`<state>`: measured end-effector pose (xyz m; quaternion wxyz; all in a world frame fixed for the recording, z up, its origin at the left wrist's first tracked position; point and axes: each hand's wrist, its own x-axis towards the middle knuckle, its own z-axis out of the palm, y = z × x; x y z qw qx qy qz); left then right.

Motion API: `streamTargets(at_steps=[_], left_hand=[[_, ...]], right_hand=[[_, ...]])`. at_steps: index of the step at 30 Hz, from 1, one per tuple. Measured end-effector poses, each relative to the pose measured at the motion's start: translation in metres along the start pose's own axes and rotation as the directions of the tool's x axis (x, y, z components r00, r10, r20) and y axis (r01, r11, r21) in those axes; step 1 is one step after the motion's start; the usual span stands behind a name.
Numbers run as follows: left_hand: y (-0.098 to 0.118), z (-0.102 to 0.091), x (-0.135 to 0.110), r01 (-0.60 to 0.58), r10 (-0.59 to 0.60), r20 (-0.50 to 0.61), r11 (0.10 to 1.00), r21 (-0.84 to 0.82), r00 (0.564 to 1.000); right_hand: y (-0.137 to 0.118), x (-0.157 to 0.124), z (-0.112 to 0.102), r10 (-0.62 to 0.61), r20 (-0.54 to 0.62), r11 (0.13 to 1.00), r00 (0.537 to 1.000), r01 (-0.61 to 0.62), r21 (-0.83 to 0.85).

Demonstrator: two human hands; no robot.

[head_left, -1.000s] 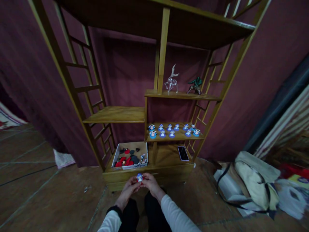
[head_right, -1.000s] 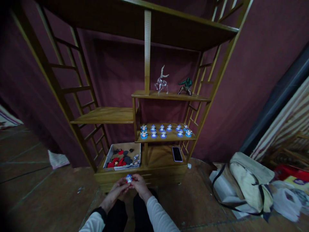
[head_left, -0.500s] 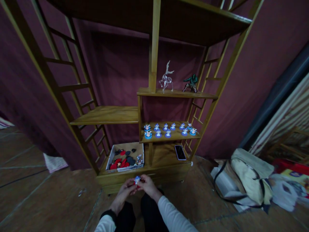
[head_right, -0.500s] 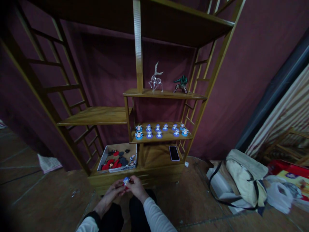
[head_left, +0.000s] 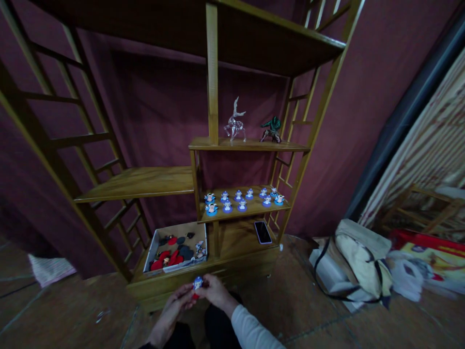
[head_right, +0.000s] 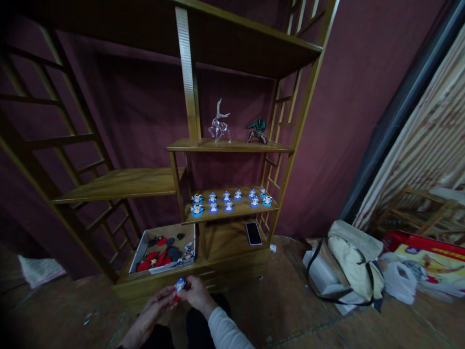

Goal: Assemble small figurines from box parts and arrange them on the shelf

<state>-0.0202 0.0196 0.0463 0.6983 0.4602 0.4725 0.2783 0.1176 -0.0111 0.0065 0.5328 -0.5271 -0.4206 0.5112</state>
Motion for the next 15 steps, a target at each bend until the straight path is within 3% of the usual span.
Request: streamTargets(at_steps=[6, 11, 15], left_hand=[[0.002, 0.002, -0.005, -0.03, 0.03, 0.005, 1.0, -0.006, 1.0], [0.0, -0.003, 0.0, 0.012, -0.015, 0.08, 0.999, 0.039, 0.997], [-0.003, -0.004, 0.001, -0.038, 0.033, 0.122, 0.998, 0.042, 0.992]], right_hand=[[-0.006, -0.004, -0.003, -0.018, 0.01, 0.999, 1.0, 0.018, -0.041], [-0.009, -0.005, -0.005, -0.008, 0.047, 1.0, 0.999, 0.008, -0.016], [-0.01, -0.006, -0.008, 0.0, 0.046, 0.997, 0.999, 0.004, -0.072]])
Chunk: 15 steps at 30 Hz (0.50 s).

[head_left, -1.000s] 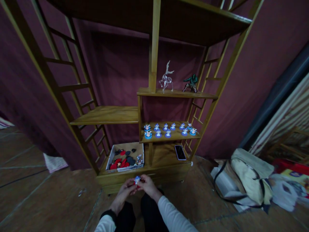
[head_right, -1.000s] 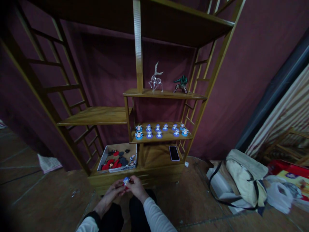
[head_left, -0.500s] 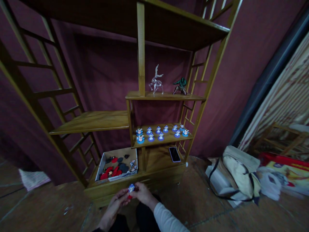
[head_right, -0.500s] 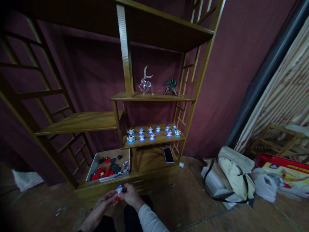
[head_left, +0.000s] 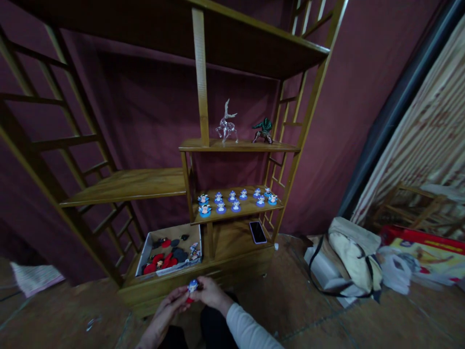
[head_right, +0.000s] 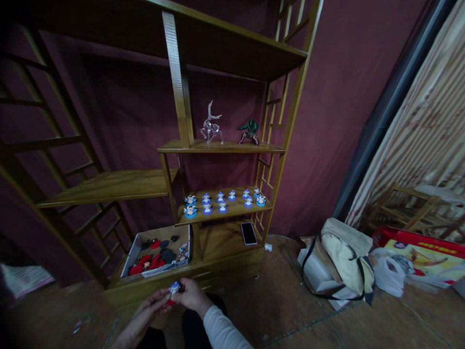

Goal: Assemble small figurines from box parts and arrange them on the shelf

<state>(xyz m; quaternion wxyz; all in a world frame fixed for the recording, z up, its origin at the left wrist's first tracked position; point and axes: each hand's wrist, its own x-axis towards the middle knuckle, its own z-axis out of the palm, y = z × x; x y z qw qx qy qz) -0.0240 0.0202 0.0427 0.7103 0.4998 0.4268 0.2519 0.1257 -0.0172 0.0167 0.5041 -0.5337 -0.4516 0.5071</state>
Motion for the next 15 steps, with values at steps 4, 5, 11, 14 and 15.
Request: streamTargets(at_steps=[4, 5, 11, 14, 15], left_hand=[[0.0, 0.007, -0.009, -0.057, 0.057, 0.002, 0.998, -0.026, 0.998], [0.001, 0.009, -0.011, -0.07, 0.07, -0.003, 0.997, -0.043, 0.998], [-0.004, 0.008, -0.013, -0.103, 0.102, -0.016, 0.988, -0.114, 0.995], [-0.01, 0.002, -0.01, -0.1, 0.097, -0.025, 0.978, -0.183, 0.995], [-0.012, 0.0, -0.009, -0.097, 0.093, -0.026, 0.976, -0.198, 0.995]], right_hand=[[-0.005, -0.006, -0.003, -0.05, -0.002, 0.997, 0.999, 0.049, -0.063], [-0.006, -0.007, -0.004, -0.062, -0.001, 0.997, 0.998, 0.062, -0.049], [-0.004, -0.007, 0.001, -0.032, 0.044, 0.994, 0.999, 0.027, 0.107], [0.0, -0.006, 0.002, 0.007, 0.029, 0.983, 1.0, -0.012, 0.181], [0.001, -0.006, 0.002, 0.016, 0.025, 0.977, 1.0, -0.021, 0.212]])
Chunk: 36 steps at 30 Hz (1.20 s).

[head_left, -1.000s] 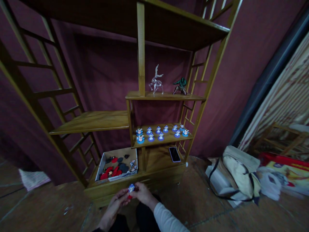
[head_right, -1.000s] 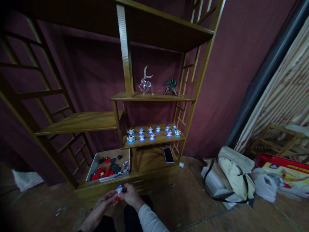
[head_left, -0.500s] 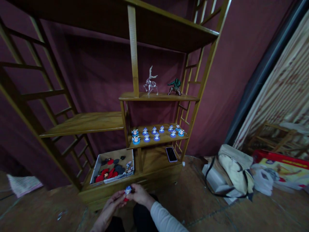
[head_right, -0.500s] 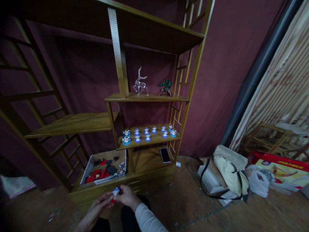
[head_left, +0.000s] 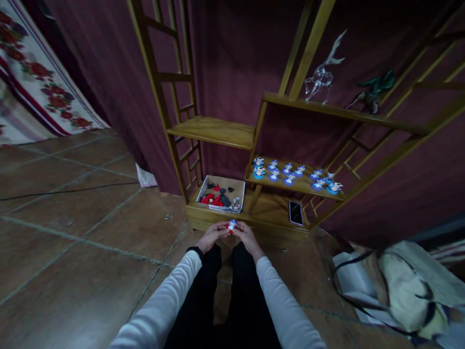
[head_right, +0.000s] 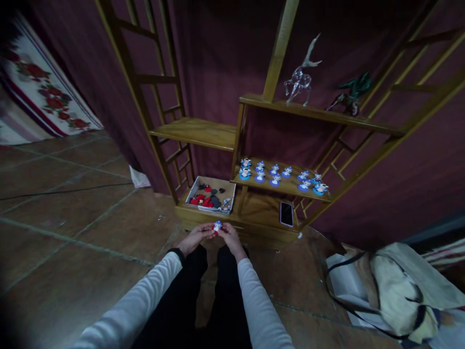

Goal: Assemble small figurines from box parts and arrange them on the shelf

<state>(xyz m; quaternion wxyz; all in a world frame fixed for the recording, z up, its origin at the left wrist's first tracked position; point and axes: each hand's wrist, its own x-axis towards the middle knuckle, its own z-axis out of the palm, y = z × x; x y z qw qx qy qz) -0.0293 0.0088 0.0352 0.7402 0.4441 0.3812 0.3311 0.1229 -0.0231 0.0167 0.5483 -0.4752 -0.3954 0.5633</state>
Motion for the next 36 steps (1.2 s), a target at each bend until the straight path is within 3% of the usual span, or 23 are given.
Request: streamTargets(at_steps=[11, 16, 27, 36], left_hand=[[-0.0084, -0.0051, 0.0041, -0.125, 0.125, -0.017, 0.991, 0.046, 0.992], [-0.0061, -0.0065, 0.0023, -0.117, 0.119, -0.029, 0.992, 0.055, 0.992], [-0.0072, -0.0093, 0.0057, -0.085, 0.09, -0.061, 0.993, 0.082, 0.994], [-0.0101, -0.0108, 0.0088, -0.017, 0.037, -0.132, 0.988, 0.151, 0.991]], right_hand=[[0.0033, 0.002, -0.0019, -0.077, -0.064, 0.996, 0.995, 0.08, 0.046], [0.0019, 0.0005, -0.0029, -0.104, -0.053, 0.994, 0.993, 0.106, 0.036], [-0.0054, -0.0026, -0.0003, -0.048, 0.0, 0.997, 0.999, 0.048, -0.053], [-0.0027, 0.0014, 0.0008, 0.128, -0.011, 0.992, 0.992, -0.128, -0.02]])
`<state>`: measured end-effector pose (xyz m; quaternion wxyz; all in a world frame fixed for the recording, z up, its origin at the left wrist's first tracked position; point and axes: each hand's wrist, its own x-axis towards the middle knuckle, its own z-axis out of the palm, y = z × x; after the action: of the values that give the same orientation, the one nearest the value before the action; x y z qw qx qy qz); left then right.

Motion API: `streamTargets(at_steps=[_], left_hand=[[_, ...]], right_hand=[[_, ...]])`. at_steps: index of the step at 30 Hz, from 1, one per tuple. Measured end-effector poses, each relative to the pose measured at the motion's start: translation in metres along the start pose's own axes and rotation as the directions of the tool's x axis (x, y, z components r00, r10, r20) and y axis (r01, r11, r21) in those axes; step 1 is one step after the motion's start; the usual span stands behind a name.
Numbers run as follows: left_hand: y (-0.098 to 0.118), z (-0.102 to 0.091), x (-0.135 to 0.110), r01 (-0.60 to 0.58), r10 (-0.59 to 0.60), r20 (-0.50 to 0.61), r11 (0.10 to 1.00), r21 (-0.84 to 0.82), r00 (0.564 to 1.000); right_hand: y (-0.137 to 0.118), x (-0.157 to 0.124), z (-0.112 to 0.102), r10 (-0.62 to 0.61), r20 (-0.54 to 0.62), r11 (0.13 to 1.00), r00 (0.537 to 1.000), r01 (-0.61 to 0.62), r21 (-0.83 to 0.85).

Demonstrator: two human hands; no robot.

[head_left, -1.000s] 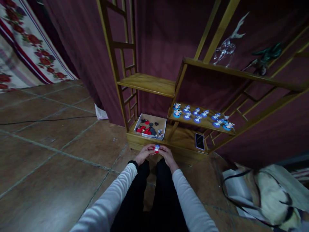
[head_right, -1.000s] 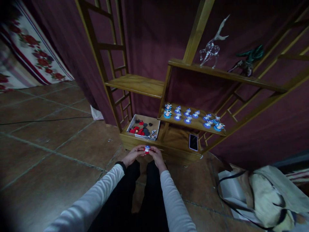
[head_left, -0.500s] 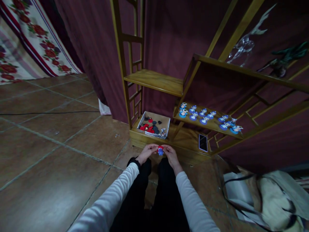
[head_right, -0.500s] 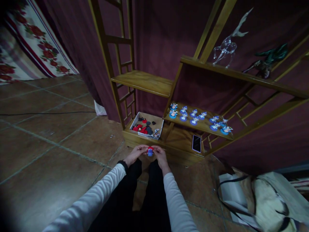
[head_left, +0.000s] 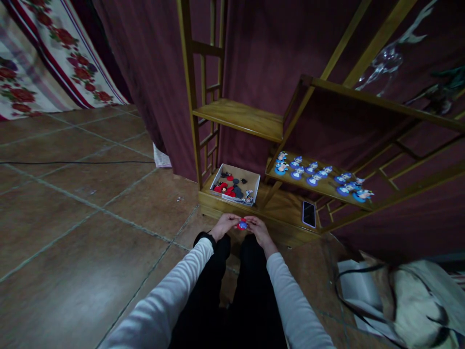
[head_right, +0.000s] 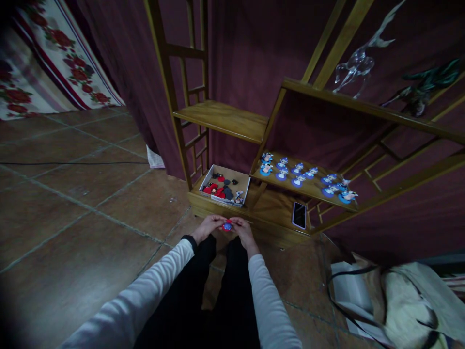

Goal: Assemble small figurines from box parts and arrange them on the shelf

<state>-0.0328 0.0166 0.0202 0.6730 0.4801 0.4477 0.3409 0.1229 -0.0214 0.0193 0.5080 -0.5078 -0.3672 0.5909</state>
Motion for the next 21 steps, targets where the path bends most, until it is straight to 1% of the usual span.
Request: streamTargets(at_steps=[3, 5, 9, 13, 16, 21], left_hand=[[-0.0002, -0.0004, -0.0005, 0.026, -0.026, -0.019, 1.0, 0.001, 0.999], [0.0009, -0.0003, -0.0018, 0.026, -0.026, -0.013, 0.999, -0.026, 1.0], [0.005, 0.0006, -0.0057, 0.006, -0.001, 0.061, 0.997, -0.081, 0.998], [0.0076, 0.0014, -0.0083, -0.027, 0.036, 0.113, 0.996, -0.084, 0.993], [0.0073, 0.0011, -0.0081, -0.051, 0.061, 0.122, 0.995, -0.083, 0.991], [0.0038, -0.0003, -0.0042, -0.073, 0.08, 0.09, 0.995, -0.074, 0.993]], right_hand=[[0.0012, 0.0014, -0.0016, 0.023, 0.006, 0.999, 1.0, -0.023, 0.025], [0.0029, 0.0026, -0.0032, 0.026, 0.0, 0.998, 1.0, -0.026, 0.051], [0.0052, 0.0042, -0.005, -0.012, -0.045, 0.995, 0.999, 0.016, 0.101], [0.003, 0.0022, -0.0031, -0.022, -0.064, 0.994, 0.998, 0.028, 0.105], [0.0002, -0.0006, -0.0012, -0.03, -0.039, 0.993, 0.999, 0.034, 0.112], [-0.0017, -0.004, 0.0014, -0.01, 0.038, 0.996, 0.999, 0.006, 0.094]])
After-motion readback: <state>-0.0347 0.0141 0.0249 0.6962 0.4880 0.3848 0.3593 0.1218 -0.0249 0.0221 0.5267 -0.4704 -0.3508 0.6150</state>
